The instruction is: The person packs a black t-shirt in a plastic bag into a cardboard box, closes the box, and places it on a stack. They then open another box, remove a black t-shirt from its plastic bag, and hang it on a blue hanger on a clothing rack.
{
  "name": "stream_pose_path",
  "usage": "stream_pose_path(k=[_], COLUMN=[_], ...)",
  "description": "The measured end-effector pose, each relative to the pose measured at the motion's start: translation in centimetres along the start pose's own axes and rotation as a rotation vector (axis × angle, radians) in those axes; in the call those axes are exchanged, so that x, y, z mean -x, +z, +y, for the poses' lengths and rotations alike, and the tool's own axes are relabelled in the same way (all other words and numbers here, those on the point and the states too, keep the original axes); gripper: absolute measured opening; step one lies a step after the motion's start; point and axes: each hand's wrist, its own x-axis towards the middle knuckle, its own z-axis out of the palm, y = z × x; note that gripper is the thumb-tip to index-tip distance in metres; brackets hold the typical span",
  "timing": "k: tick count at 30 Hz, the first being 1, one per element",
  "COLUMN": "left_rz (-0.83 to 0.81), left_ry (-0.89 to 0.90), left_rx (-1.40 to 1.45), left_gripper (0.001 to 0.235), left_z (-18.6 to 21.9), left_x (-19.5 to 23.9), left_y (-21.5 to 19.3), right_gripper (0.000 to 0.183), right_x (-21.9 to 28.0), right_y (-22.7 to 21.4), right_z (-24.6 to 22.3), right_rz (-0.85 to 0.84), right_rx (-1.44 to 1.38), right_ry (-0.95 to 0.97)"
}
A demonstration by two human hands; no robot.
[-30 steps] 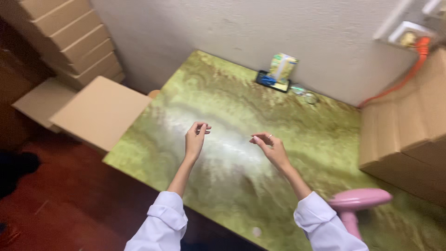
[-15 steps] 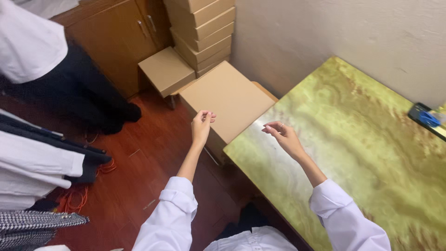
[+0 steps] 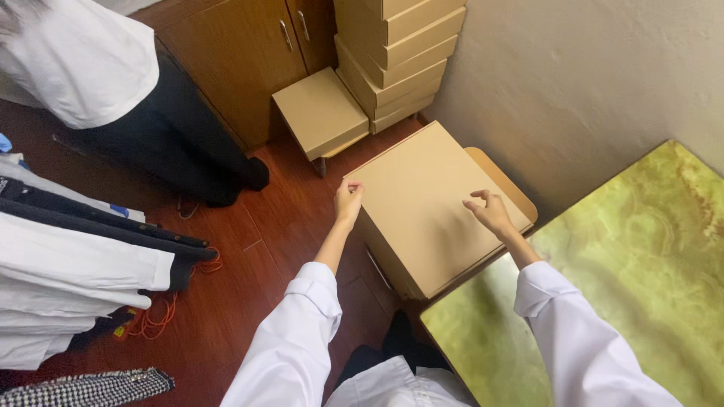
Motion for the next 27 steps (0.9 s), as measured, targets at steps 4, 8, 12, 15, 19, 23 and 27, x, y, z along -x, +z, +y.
stream_pose_path(k=[4,8,12,15,19,23,27], left_rz=[0.008,-0.039,-0.091,-0.203,-0.126,0.071,0.127], left_ry=[-0.137,-0.350,-0.441,-0.518,-0.477,-0.349,-0.300], left_rx=[0.004,0.152,0.232,0.264,0.246,0.286,0.203], left_gripper=[0.042,0.081,0.102,0.122,0.120,0.099,0.084], left_z=[-1.9,-5.2,-7.5,-8.3,-7.8,0.0,3.1], left_x=[-4.7,-7.4,-8.3,-8.4,-9.3,-8.1,-9.5], left_y=[1.2,3.0,3.7,3.2,4.4,3.5,2.0], right_gripper=[0.065,0.079,0.091,0.097,0.095,0.088,0.082], right_x=[-4.3,-6.2,-6.7,-6.1,-6.1,-7.0,-6.5], right_y=[1.3,2.0,1.3,0.3,0.7,1.6,2.6], right_z=[1.9,4.4,5.1,3.3,3.6,4.9,4.6], right_rz=[0.069,0.037,0.063,0.049,0.085,0.091,0.098], right_rx=[0.145,0.197,0.329,0.274,0.265,0.276,0.214], right_ry=[0.195,0.247,0.195,0.163,0.126,0.136,0.129])
